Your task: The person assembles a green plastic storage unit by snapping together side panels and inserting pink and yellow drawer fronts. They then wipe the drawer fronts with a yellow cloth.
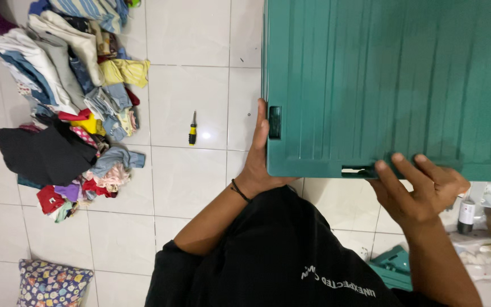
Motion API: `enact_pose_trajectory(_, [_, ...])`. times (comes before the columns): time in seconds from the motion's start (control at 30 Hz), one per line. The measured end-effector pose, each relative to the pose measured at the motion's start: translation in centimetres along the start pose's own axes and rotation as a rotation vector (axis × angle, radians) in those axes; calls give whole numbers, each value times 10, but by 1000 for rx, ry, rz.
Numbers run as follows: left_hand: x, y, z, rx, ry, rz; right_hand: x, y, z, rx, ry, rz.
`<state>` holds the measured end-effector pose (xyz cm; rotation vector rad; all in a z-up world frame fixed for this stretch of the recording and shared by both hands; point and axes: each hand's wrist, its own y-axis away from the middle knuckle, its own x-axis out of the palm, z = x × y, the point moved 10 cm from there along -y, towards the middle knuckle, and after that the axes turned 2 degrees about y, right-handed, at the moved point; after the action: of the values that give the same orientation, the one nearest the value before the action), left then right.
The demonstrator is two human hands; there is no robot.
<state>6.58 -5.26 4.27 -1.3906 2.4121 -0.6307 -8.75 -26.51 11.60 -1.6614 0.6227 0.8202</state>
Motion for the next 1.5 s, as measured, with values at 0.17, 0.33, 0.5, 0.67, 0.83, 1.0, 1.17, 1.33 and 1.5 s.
enact_pose_trajectory(0.17, [-2, 1, 5, -6, -121, -53, -1, -22, -2, -120, -47, 74])
enact_pose_trajectory(0.33, [-2, 3, 4, 9, -157, -90, -2, -34, 0, -126, -62, 55])
enact_pose_trajectory(0.5, [-2, 5, 10, -11, -44, -66, -1, -33, -6, -134, -58, 65])
enact_pose_trajectory(0.67, [-5, -5, -3, -12, -172, -66, 4, -25, -8, -78, -118, 71])
enact_pose_trajectory(0.83, [0, -11, -76, 263, -618, -81, 1, -25, -7, -83, -116, 6])
enact_pose_trajectory(1.0, [68, -11, -101, 470, -1144, 309, 11, -25, 4, -66, -18, 67])
enact_pose_trajectory(1.17, [75, -27, -100, 476, -1033, 243, 12, -26, 8, -29, -2, 25])
enact_pose_trajectory(1.33, [73, -24, -97, 462, -1025, 242, 10, -27, 10, -8, 11, 36])
enact_pose_trajectory(1.5, [74, -23, -93, 460, -1015, 268, 7, -38, 12, -6, 33, 37])
